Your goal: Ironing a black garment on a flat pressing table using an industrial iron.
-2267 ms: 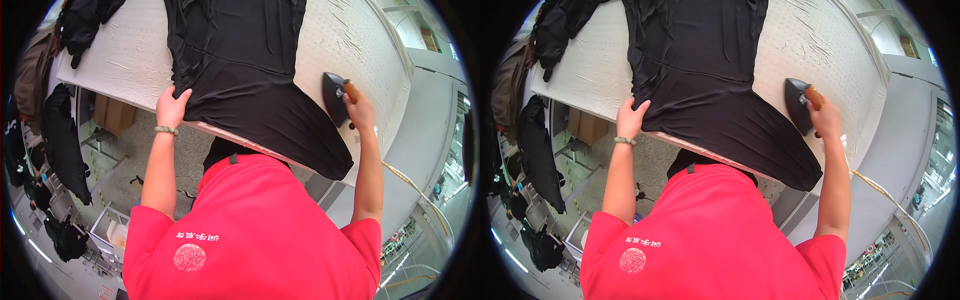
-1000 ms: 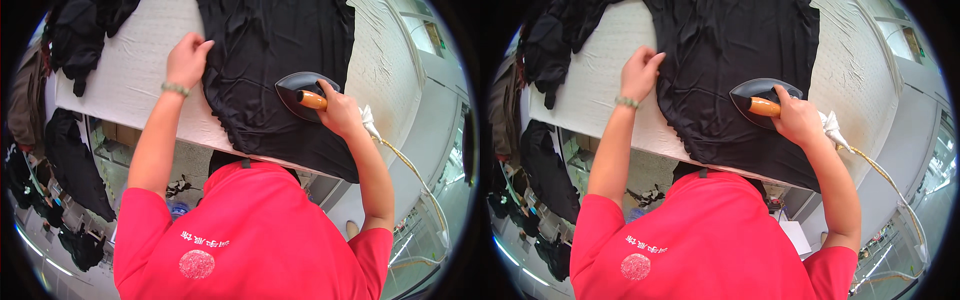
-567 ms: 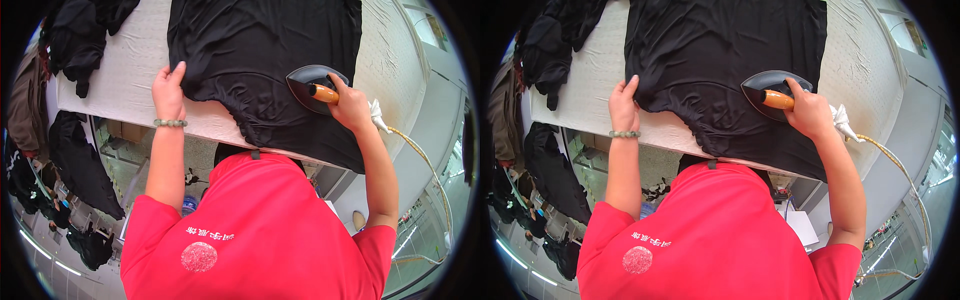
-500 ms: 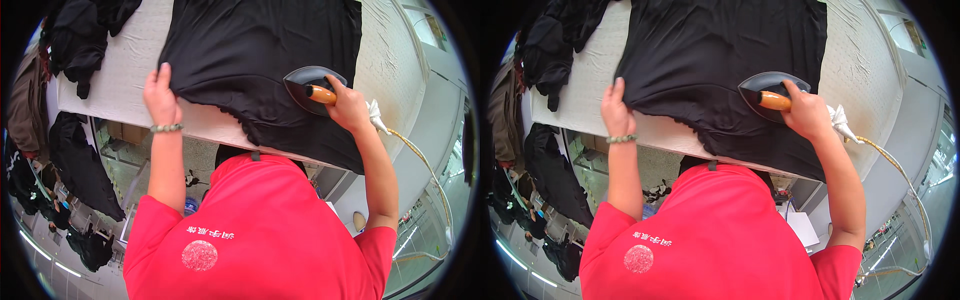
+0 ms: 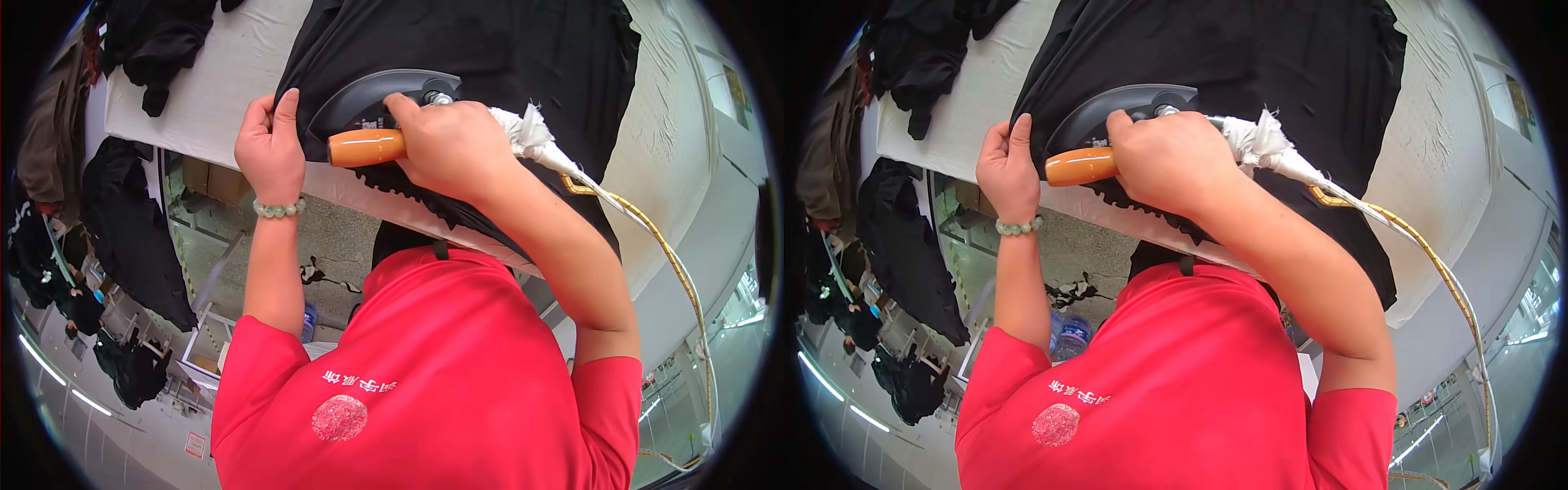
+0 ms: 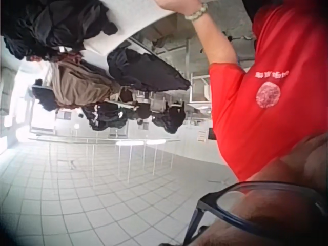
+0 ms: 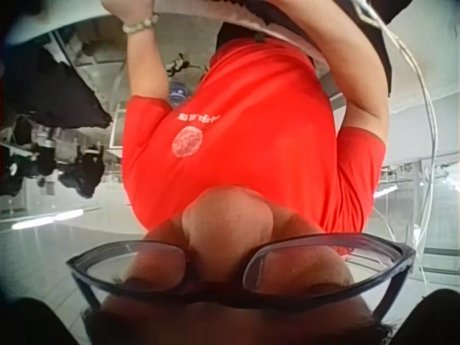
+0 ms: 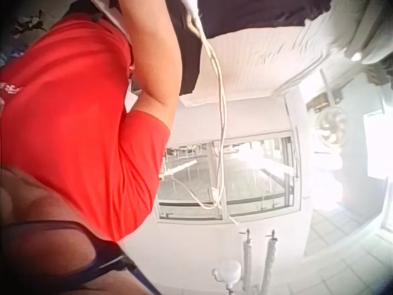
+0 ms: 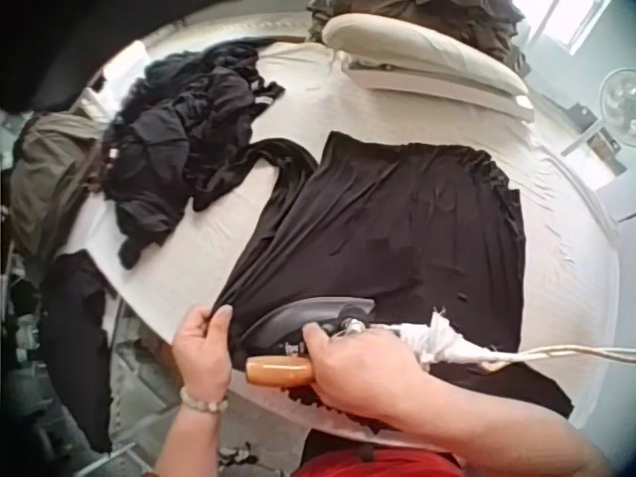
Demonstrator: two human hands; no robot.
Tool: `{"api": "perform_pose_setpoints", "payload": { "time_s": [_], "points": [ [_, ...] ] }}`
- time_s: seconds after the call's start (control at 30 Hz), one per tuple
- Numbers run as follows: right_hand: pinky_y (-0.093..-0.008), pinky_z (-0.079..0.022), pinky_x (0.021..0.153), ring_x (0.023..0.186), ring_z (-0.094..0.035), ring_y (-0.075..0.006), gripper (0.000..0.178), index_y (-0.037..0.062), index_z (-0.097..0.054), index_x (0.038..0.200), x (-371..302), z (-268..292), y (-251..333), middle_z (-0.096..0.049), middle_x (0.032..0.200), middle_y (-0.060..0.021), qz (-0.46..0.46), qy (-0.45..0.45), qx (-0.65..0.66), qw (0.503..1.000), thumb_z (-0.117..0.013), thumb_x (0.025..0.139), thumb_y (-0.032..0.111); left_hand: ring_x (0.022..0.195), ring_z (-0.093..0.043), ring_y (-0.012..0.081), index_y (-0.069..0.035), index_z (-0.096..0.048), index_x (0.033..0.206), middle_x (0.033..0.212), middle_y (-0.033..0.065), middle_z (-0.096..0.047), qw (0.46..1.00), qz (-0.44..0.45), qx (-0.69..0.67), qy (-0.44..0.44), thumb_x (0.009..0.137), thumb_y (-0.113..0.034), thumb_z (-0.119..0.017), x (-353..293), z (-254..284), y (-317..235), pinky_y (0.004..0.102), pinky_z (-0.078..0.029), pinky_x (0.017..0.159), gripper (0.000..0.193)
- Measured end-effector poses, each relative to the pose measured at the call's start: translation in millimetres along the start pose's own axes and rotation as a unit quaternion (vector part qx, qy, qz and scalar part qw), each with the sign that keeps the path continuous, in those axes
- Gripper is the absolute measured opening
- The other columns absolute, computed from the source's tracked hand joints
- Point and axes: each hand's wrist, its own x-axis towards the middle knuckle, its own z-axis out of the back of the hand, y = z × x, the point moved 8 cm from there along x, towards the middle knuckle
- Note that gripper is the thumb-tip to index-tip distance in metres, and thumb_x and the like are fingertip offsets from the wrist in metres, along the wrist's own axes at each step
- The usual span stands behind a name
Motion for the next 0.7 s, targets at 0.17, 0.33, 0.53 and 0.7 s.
{"api": "perform_pose_setpoints", "payload": {
  "time_s": [0.17,0.33,0.53,0.7],
  "points": [
    [-0.0445,-0.052,0.055,0.06,-0.067,-0.0331,0.04,0.0047,-0.062,0.112,-3,-3,-4,-0.064,0.063,-0.0117,0.006,-0.01,-0.027,1.0,-0.074,0.075,0.017,0.062,-0.037,0.0003,0.0,-0.065,0.091,0.069,-0.0098,-0.05,0.998,-0.015,-0.057,0.016,0.098,-0.02,-0.073,-6,-5,-16,0.0197,-0.028,0.053,0.022],
    [-0.0451,-0.054,0.057,0.062,-0.068,-0.0336,0.044,0.0049,-0.062,0.115,-15,-13,-21,-0.066,0.065,-0.0129,-0.032,0.009,-0.052,0.998,-0.074,0.075,0.016,0.064,-0.038,0.0002,0.0,-0.066,0.091,0.072,-0.01,-0.051,0.993,-0.013,-0.12,0.004,0.099,-0.02,-0.072,-4,11,-33,0.0185,-0.029,0.056,0.023],
    [-0.0456,-0.056,0.061,0.066,-0.07,-0.0351,0.048,0.0056,-0.062,0.119,-44,9,-60,-0.069,0.069,-0.0149,-0.107,-0.038,-0.085,0.99,-0.076,0.073,0.016,0.069,-0.041,-0.0005,0.0,-0.066,0.09,0.076,-0.0095,-0.055,0.981,0.036,-0.192,0.001,0.099,-0.02,-0.072,8,29,-14,0.0167,-0.032,0.061,0.022],
    [-0.0453,-0.056,0.061,0.067,-0.071,-0.0357,0.05,0.0061,-0.062,0.12,-39,16,-42,-0.07,0.073,-0.0162,-0.157,-0.05,-0.024,0.986,-0.078,0.075,0.02,0.072,-0.043,0.0002,-0.001,-0.067,0.091,0.08,-0.0082,-0.057,0.975,0.059,-0.213,0.005,0.099,-0.019,-0.071,12,20,-4,0.0173,-0.035,0.065,0.02]
  ]
}}
